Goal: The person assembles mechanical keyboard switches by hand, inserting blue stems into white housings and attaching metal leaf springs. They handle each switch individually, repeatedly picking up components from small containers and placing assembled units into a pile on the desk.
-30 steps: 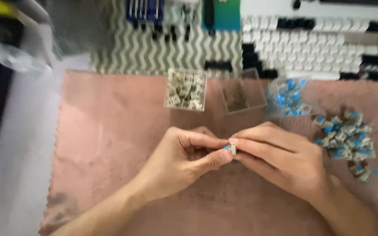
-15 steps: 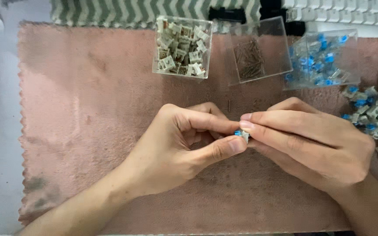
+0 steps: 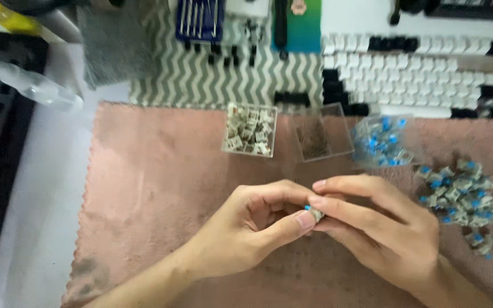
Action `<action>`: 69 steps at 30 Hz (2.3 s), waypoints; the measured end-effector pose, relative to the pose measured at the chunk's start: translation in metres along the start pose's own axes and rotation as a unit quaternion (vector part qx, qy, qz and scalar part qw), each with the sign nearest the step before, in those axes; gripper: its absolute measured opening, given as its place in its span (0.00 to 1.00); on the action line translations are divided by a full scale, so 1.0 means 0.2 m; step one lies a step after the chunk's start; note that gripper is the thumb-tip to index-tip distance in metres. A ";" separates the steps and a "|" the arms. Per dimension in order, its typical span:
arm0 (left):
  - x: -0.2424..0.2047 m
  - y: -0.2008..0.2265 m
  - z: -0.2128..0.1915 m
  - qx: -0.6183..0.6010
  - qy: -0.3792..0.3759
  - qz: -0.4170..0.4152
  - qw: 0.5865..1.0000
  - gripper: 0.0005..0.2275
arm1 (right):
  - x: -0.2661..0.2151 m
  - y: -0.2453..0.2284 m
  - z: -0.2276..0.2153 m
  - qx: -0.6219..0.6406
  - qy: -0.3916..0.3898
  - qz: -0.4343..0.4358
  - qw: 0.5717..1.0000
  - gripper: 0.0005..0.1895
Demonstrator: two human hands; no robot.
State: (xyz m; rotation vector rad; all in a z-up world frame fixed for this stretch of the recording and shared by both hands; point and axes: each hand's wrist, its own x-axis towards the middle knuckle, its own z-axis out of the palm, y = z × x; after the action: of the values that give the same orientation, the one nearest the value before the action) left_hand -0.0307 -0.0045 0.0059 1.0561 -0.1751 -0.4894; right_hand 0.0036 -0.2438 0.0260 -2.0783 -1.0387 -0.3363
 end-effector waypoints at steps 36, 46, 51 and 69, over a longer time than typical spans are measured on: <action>0.01 -0.03 -0.03 0.013 0.097 -0.030 0.995 0.12 | 0.02 0.00 -0.22 0.002 0.003 0.083 0.997 0.13; 0.02 -0.18 -0.15 0.127 0.195 -0.067 0.970 0.06 | -0.26 0.03 -0.49 -0.181 0.130 0.271 0.936 0.10; 0.01 -0.15 -0.08 0.174 0.171 0.007 0.970 0.04 | -0.35 -0.03 -0.40 0.109 0.202 0.278 0.933 0.17; 0.01 0.00 0.00 0.319 0.054 0.112 0.940 0.03 | -0.40 -0.07 -0.24 0.205 0.174 0.274 0.923 0.17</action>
State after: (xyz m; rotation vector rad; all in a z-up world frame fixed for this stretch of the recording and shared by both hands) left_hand -0.0283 -0.0063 0.0065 1.6705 -0.3675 -0.1589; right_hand -0.0523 -0.3187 0.0233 -1.7471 -0.2581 -0.1700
